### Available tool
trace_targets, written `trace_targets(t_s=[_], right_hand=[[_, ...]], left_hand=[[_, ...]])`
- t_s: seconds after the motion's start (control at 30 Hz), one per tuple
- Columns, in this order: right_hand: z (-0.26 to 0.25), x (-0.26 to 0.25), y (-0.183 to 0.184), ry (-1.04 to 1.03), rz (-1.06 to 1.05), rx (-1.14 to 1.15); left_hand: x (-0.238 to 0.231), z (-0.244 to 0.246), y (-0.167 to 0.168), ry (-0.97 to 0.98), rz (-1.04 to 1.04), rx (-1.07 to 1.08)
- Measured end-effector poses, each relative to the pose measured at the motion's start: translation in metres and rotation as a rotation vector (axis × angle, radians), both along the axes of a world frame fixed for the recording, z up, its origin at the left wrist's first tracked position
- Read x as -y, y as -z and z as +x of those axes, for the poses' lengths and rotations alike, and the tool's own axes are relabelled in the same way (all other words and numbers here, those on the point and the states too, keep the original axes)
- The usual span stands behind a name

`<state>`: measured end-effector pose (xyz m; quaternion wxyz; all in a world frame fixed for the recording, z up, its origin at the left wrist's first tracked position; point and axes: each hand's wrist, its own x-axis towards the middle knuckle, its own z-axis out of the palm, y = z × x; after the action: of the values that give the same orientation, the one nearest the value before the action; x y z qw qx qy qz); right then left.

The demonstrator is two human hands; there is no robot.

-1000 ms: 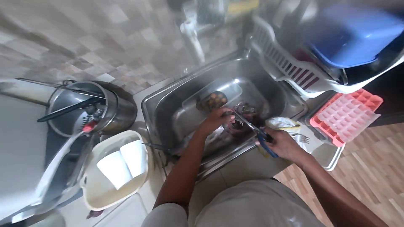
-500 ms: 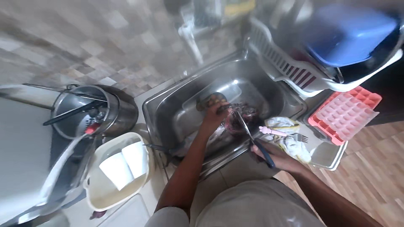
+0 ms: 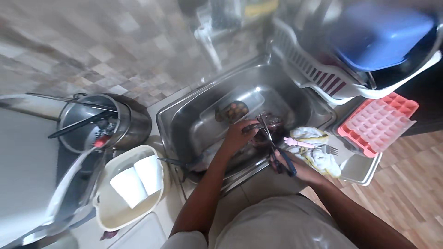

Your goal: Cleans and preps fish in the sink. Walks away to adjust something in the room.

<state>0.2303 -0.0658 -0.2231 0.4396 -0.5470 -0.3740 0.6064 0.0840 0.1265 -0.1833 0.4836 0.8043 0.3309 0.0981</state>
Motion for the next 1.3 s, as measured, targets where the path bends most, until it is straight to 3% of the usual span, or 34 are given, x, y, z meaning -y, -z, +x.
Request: trace_targets(t_s=[1.03, 1.17, 1.3], right_hand=[[0.017, 0.011, 0.009, 0.141, -0.178, 0.083], [0.018, 0.013, 0.007, 0.152, -0.181, 0.063], [0.019, 0.019, 0.011, 0.227, -0.123, -0.053]], left_hand=[[-0.021, 0.010, 0.009, 0.206, 0.080, -0.144], [-0.030, 0.009, 0.009, 0.187, 0.047, -0.173], [-0.065, 0.009, 0.015, 0.007, 0.117, -0.190]])
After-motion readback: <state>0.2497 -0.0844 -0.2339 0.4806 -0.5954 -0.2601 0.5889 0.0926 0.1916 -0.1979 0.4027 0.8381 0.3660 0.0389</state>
